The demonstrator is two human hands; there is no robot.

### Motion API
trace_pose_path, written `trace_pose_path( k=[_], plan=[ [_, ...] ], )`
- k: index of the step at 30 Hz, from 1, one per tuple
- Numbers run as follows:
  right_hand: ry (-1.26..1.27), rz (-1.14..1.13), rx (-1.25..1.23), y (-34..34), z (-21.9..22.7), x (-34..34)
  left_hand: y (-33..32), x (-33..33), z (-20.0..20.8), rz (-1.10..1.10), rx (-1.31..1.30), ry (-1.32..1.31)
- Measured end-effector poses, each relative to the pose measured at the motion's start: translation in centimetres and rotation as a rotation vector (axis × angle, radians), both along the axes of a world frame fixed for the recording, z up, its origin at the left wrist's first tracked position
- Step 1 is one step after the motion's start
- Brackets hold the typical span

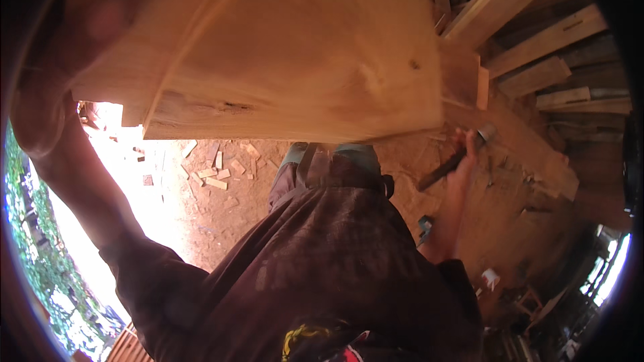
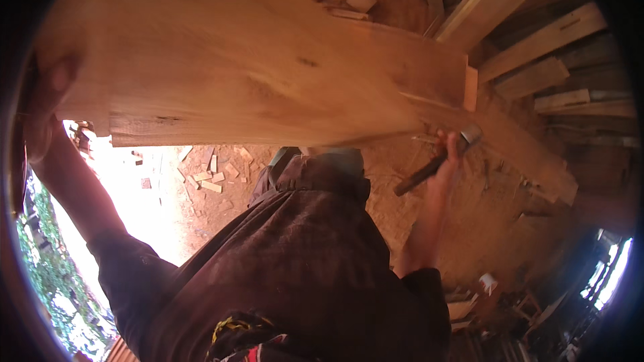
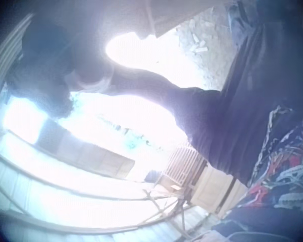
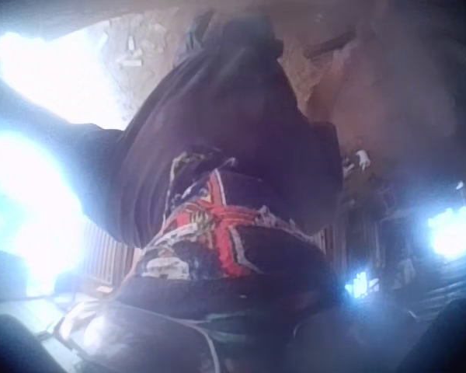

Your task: The person uses a chisel and mallet to carve a wooden plank, repeatedly striking the chisel to remove wood and shape the piece. The person then applies glue to the carved wood.

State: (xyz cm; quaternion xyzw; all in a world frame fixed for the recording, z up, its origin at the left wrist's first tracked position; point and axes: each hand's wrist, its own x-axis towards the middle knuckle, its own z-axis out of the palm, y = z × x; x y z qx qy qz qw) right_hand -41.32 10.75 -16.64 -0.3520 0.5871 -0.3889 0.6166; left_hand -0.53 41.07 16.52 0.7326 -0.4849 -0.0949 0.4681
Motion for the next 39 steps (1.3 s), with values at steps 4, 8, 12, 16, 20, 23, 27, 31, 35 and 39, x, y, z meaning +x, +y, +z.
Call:
trace_pose_path(
  k=[4,8,12,16,20,23,27,31,35,39],
  plan=[
    [0.102,0.073,-0.055,6.4,-0.1,2.5,1.9,-3.3,-0.3,-0.188,0.203,0.014],
    [0.19,0.075,-0.075,7.8,-0.1,1.0,-0.1,-3.0,-9.7,-0.541,0.272,-0.276],
    [0.292,0.137,-0.02,9.3,-1.8,0.0,3.5,-2.7,-20.3,-0.496,0.538,-0.342],
    [0.382,0.169,0.049,11.6,-1.3,-2.2,8.6,-1.8,-30.4,-0.406,0.56,-0.293],
    [0.504,0.215,0.058,11.6,-0.9,-3.4,9.2,1.2,-38.1,-0.343,0.611,-0.305],
    [0.534,0.27,0.053,11.8,0.2,-2.7,11.0,1.9,-45.9,-0.292,0.703,-0.353],
    [0.54,0.336,0.028,11.6,0.5,-2.3,7.8,2.4,-48.9,-0.131,0.737,-0.34],
    [0.549,0.493,-0.03,12.1,0.9,-1.9,6.1,5.0,-48.6,-0.054,0.786,-0.351],
    [0.677,0.636,-0.052,11.5,0.1,-0.3,5.6,7.1,-48.9,0.162,0.599,-0.195],
    [0.827,0.895,-0.139,9.7,0.6,2.8,8.0,6.8,-50.8,0.184,0.435,0.086]
  ],
)
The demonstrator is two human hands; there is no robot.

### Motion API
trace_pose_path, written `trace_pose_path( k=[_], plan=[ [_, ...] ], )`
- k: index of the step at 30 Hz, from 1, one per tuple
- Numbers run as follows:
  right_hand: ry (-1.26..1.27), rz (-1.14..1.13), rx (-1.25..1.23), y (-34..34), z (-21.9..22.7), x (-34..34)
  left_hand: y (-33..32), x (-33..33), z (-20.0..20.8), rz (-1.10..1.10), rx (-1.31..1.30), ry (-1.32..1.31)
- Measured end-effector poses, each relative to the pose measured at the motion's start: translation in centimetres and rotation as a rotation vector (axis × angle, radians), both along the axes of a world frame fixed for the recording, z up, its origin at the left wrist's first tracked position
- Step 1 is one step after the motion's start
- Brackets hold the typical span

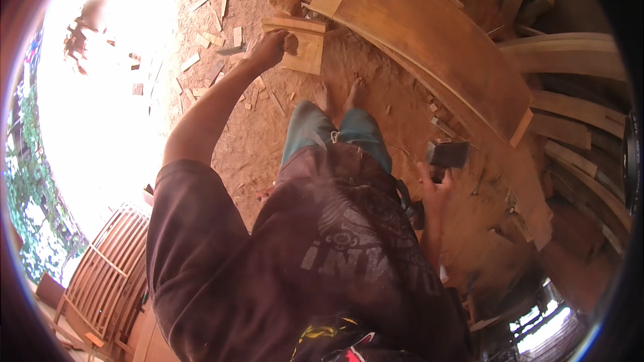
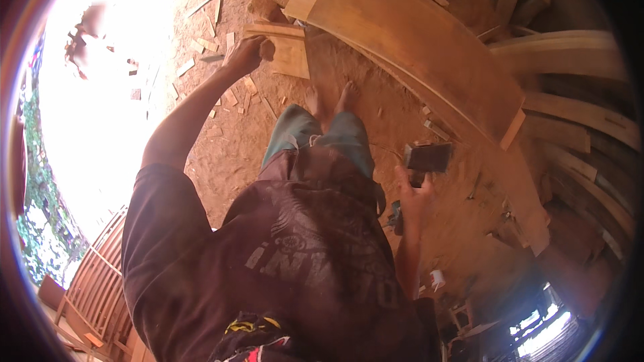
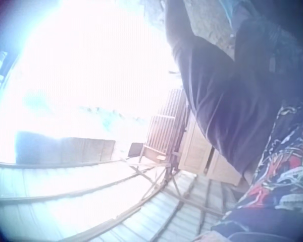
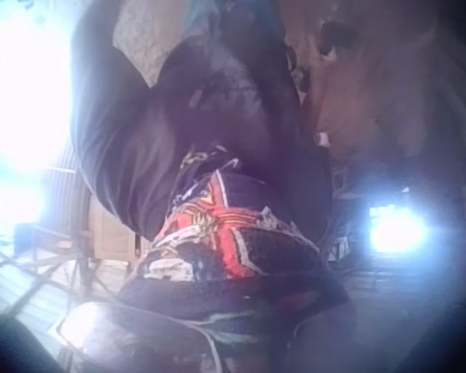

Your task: The person uses a chisel and mallet to carve a wooden plank, repeatedly striking the chisel to remove wood and shape the piece. The person then applies glue to the carved wood.

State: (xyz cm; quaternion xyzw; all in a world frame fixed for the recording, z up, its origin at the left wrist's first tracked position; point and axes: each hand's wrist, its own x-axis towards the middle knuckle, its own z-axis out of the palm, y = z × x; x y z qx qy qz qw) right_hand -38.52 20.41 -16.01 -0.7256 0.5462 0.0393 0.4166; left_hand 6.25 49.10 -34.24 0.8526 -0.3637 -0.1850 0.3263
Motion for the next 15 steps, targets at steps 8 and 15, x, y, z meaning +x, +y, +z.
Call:
trace_pose_path(
  k=[8,15],
  plan=[
    [-0.116,0.404,-0.113,-3.9,-0.8,4.4,-0.2,-2.6,5.5,0.564,0.078,0.108],
    [-0.281,0.53,-0.059,-6.5,-0.4,9.0,-5.7,-1.8,15.9,0.885,-0.533,0.479]
  ],
)
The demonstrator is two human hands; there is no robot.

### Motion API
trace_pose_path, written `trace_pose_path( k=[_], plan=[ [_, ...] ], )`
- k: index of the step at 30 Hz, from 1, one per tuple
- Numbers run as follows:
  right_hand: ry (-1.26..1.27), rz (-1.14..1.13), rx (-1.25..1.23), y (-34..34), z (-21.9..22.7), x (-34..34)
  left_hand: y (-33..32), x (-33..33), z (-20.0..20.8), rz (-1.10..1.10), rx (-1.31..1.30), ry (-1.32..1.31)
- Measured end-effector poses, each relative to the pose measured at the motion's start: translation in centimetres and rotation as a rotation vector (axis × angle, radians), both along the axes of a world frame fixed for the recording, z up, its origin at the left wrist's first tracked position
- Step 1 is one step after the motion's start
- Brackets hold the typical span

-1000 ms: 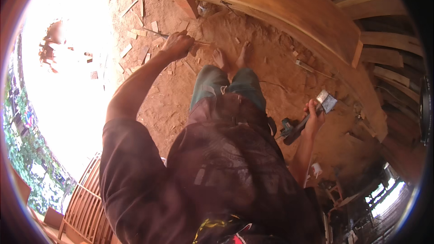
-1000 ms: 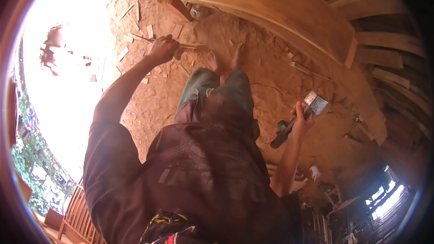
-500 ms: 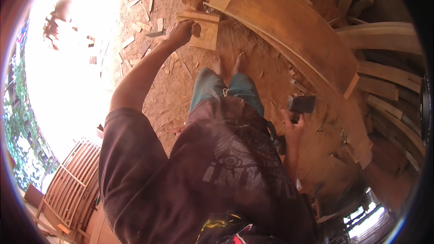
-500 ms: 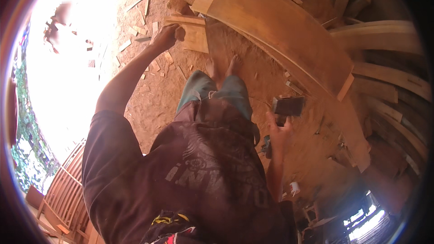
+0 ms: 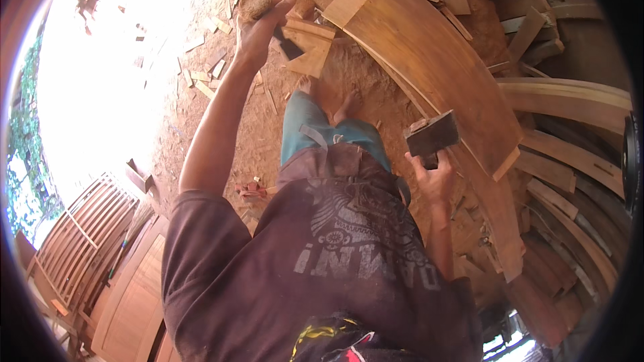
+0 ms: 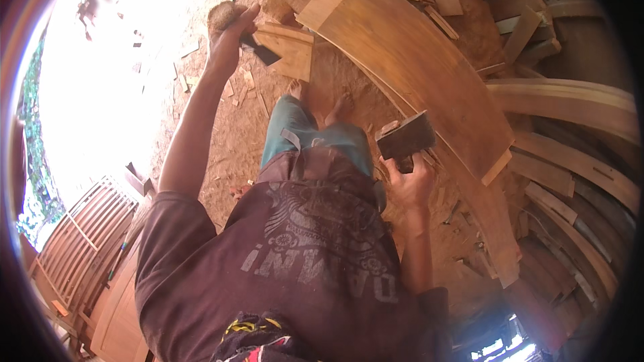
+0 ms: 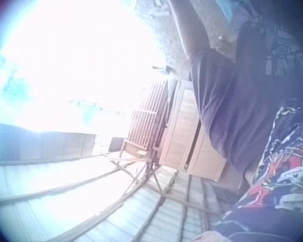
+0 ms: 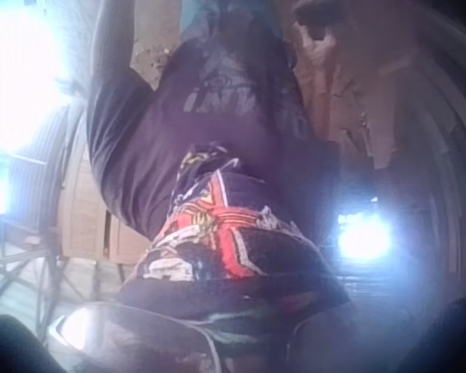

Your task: The person uses a chisel and mallet to carve a wooden plank, repeatedly striking the chisel to remove wood and shape the piece. The person then applies glue to the carved wood.

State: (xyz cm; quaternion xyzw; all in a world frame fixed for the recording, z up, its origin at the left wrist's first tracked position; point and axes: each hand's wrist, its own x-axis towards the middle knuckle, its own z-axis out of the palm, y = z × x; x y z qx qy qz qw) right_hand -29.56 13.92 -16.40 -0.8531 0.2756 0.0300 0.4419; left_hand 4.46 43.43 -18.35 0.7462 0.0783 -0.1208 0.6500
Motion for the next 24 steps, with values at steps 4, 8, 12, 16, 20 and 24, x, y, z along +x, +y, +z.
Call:
trace_pose_path(
  k=[4,8,12,16,20,24],
  plan=[
    [0.053,-0.007,-0.087,1.9,3.1,2.8,-1.7,1.2,-0.3,-0.111,-0.185,-0.037],
    [0.065,-0.122,0.029,3.4,3.2,3.3,-4.2,2.1,-2.7,-0.093,-0.417,0.083],
    [0.073,-0.164,0.063,4.5,3.3,3.9,-5.6,3.1,-5.3,-0.091,-0.286,0.022],
    [0.032,-0.139,0.048,4.4,1.4,3.2,-6.9,2.9,-6.0,-0.049,-0.189,0.032],
    [0.065,-0.134,0.09,4.6,0.8,2.8,-6.4,3.4,-8.5,0.059,-0.205,0.029],
    [0.079,-0.127,0.081,4.5,1.6,2.9,-7.1,1.8,-5.7,-0.052,-0.198,-0.02]
  ],
)
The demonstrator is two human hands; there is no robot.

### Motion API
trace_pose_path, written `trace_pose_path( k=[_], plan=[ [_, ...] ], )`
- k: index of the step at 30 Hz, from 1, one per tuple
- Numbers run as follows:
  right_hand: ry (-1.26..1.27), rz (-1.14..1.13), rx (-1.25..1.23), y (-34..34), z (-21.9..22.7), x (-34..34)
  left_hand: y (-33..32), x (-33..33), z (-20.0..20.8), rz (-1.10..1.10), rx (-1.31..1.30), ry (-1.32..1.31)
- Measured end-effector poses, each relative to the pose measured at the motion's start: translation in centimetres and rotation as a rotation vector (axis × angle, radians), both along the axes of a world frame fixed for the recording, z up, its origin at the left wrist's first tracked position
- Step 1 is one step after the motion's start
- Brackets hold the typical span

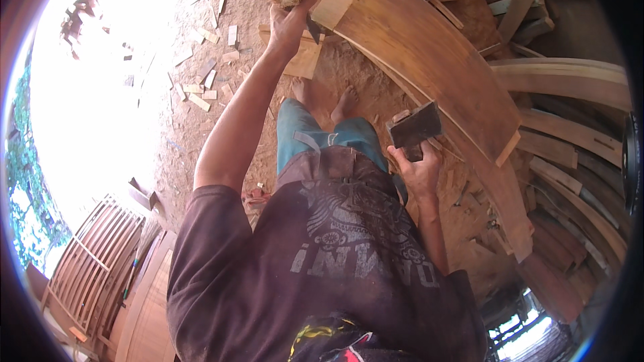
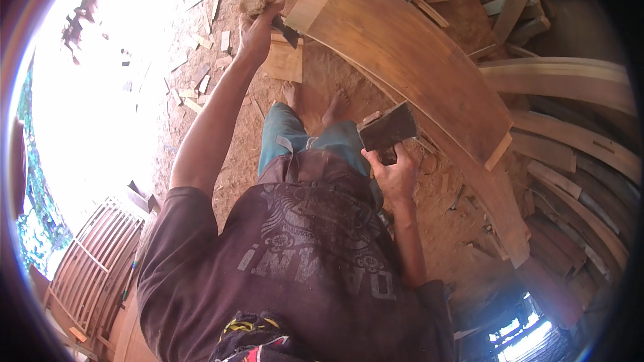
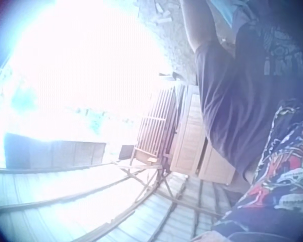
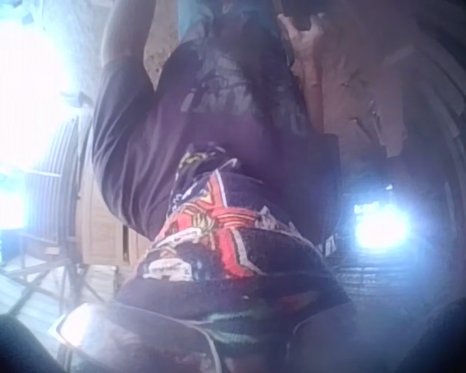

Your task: The person uses a chisel and mallet to carve a wooden plank, repeatedly striking the chisel to remove wood and shape the piece. The person then applies glue to the carved wood.

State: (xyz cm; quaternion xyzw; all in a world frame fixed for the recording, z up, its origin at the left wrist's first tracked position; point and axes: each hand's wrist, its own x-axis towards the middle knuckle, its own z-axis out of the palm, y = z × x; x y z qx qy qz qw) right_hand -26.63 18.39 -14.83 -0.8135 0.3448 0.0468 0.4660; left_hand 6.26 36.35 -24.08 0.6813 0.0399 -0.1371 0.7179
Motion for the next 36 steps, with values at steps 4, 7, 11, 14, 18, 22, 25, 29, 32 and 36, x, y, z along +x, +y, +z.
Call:
trace_pose_path(
  k=[4,7,11,14,18,22,25,29,32,36],
  plan=[
    [-0.139,0.058,-0.059,-0.1,0.8,1.2,-0.2,-0.7,0.1,-0.12,0.021,-0.062],
    [-0.412,0.094,-0.371,-0.2,0.0,3.0,-0.4,-1.2,0.2,-0.192,0.083,-0.036],
    [-0.236,0.124,0.123,0.0,4.3,8.6,-1.2,-1.9,-0.7,-0.179,0.177,-0.319],
    [-0.08,0.174,0.157,0.2,5.5,11.4,-3.2,-3.8,-4.1,-0.117,-0.373,-0.06],
    [-0.179,0.178,0.045,-0.2,4.4,11.1,-6.1,-7.2,-3.5,-0.072,0.442,-0.571],
    [-0.054,0.135,-0.186,0.2,6.8,13.1,-6.5,-7.4,-1.9,-0.081,0.381,-0.601],
    [-0.022,0.2,-0.393,-0.5,7.1,14.9,-6.9,-6.9,-2.1,-0.035,0.357,-0.613],
    [-0.225,0.211,-0.337,-0.3,6.6,17.7,-7.2,-6.4,-1.9,-0.009,0.347,-0.588],
    [-0.192,0.336,-0.421,0.0,5.9,20.3,-7.3,-5.6,-1.9,0.019,0.347,-0.53],
    [-0.168,0.633,-0.589,-1.6,4.2,22.3,-7.0,-5.5,-1.1,0.019,0.311,-0.468]
  ],
)
